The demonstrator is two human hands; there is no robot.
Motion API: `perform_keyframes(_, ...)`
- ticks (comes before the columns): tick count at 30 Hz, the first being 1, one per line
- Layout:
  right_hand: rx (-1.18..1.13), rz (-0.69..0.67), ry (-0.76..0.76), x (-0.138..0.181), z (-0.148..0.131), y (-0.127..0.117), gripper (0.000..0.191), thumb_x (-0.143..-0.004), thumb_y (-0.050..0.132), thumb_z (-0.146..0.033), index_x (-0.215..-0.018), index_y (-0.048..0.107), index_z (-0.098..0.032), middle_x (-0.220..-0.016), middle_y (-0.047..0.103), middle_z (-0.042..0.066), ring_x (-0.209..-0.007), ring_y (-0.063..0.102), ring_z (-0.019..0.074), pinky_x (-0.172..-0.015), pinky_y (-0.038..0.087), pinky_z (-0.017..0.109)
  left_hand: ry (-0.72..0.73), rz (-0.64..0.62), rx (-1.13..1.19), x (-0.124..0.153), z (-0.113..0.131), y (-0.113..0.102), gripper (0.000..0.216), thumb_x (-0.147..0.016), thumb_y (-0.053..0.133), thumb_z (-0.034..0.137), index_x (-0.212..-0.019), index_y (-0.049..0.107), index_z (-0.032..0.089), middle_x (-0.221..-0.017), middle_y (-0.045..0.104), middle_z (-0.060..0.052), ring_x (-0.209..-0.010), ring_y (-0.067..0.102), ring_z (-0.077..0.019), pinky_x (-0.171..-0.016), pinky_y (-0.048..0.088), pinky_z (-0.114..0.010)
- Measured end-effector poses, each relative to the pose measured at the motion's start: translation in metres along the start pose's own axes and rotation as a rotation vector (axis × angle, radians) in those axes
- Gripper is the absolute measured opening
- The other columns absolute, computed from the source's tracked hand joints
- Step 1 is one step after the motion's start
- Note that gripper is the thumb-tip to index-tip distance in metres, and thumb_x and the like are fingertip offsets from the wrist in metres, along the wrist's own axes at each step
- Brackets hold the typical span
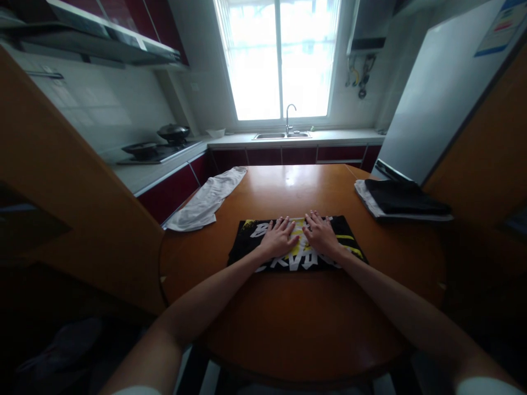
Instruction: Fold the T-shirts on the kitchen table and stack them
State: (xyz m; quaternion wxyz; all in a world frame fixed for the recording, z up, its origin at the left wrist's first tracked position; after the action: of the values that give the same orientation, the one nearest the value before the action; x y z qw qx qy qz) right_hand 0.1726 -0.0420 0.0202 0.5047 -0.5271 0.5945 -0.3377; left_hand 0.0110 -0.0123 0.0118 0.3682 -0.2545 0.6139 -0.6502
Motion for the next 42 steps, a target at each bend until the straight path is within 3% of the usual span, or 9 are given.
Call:
perform_keyframes(5, -0.016, -0.087, 0.030, 0.004, -0.001, 0.005, 0.060, -0.103, 0.036, -0.041, -0.154, 0.041, -0.011, -0.165, 0.028, 0.017, -0.154, 0.022, 0.0292, -0.123, 0.012, 0.055, -0.004, -0.007, -0.001, 0.000, 0.001, -0.001, 0.070, -0.101, 0.029, 0.062, -0.158, 0.037, 0.023, -0.167, 0.024, -0.010, -0.154, 0.019, -0.0330, -0.123, 0.014, -0.057)
perform_keyframes(10, 0.035, 0.010, 0.063, 0.003, 0.010, -0.006, 0.062, -0.104, 0.031, -0.042, -0.157, 0.036, -0.009, -0.166, 0.026, 0.017, -0.154, 0.020, 0.0284, -0.123, 0.010, 0.053, -0.008, -0.029, -0.003, -0.001, 0.002, -0.003, 0.070, -0.101, 0.029, 0.062, -0.158, 0.036, 0.023, -0.168, 0.023, -0.009, -0.155, 0.018, -0.0324, -0.123, 0.014, -0.057)
perform_keyframes(15, 0.084, -0.088, 0.127, 0.003, 0.028, -0.003, 0.067, -0.104, 0.030, -0.046, -0.157, 0.034, -0.004, -0.165, 0.025, 0.019, -0.155, 0.018, 0.0288, -0.124, 0.011, 0.051, -0.017, -0.042, -0.015, -0.001, 0.003, -0.005, 0.070, -0.101, 0.028, 0.062, -0.159, 0.034, 0.024, -0.168, 0.022, -0.008, -0.155, 0.017, -0.0313, -0.123, 0.014, -0.057)
perform_keyframes(20, 0.089, -0.005, 0.161, 0.000, 0.040, -0.007, 0.069, -0.105, 0.026, -0.048, -0.157, 0.032, -0.004, -0.166, 0.022, 0.019, -0.155, 0.017, 0.0273, -0.124, 0.009, 0.051, -0.015, -0.032, -0.009, -0.001, 0.003, -0.005, 0.068, -0.101, 0.030, 0.062, -0.158, 0.036, 0.025, -0.168, 0.024, -0.007, -0.155, 0.017, -0.0316, -0.123, 0.014, -0.057)
perform_keyframes(27, 0.109, -0.113, 0.221, -0.002, 0.058, 0.004, 0.072, -0.104, 0.025, -0.051, -0.158, 0.030, -0.003, -0.167, 0.020, 0.019, -0.156, 0.013, 0.0274, -0.124, 0.009, 0.052, -0.006, -0.028, 0.028, -0.002, 0.003, -0.008, 0.068, -0.101, 0.030, 0.061, -0.158, 0.036, 0.023, -0.167, 0.025, -0.009, -0.155, 0.018, -0.0324, -0.123, 0.015, -0.058)
perform_keyframes(33, 0.115, -0.122, 0.221, -0.003, 0.060, 0.007, 0.073, -0.104, 0.024, -0.053, -0.159, 0.029, -0.005, -0.167, 0.019, 0.018, -0.156, 0.012, 0.0266, -0.124, 0.010, 0.052, -0.065, 0.063, 0.027, -0.001, -0.019, -0.025, 0.066, -0.103, 0.028, 0.059, -0.157, 0.037, 0.022, -0.165, 0.029, -0.012, -0.154, 0.020, -0.0323, -0.122, 0.017, -0.058)
perform_keyframes(39, 0.120, -0.121, 0.223, -0.002, 0.059, 0.006, 0.072, -0.103, 0.025, -0.051, -0.158, 0.031, -0.005, -0.167, 0.020, 0.018, -0.156, 0.012, 0.0267, -0.124, 0.010, 0.051, -0.166, -0.038, -0.003, 0.003, -0.042, -0.016, 0.070, -0.101, 0.026, 0.063, -0.158, 0.037, 0.024, -0.166, 0.027, -0.011, -0.154, 0.019, -0.0368, -0.121, 0.014, -0.064)
perform_keyframes(42, 0.114, -0.121, 0.220, -0.001, 0.058, 0.006, 0.072, -0.103, 0.025, -0.051, -0.158, 0.031, -0.005, -0.167, 0.020, 0.017, -0.156, 0.013, 0.0263, -0.124, 0.010, 0.051, -0.165, 0.000, 0.017, 0.003, -0.042, -0.022, 0.071, -0.102, 0.022, 0.064, -0.158, 0.037, 0.023, -0.166, 0.027, -0.011, -0.154, 0.019, -0.0351, -0.121, 0.016, -0.062)
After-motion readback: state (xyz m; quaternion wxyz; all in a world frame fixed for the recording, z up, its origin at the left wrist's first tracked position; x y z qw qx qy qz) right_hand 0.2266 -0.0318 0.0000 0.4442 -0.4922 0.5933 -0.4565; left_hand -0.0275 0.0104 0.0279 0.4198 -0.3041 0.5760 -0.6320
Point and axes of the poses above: each hand's wrist, its own x-axis away from the middle knuckle, its own y-axis out of the palm, z = x × y, the point moved 5 cm from there along -x, towards the middle knuckle
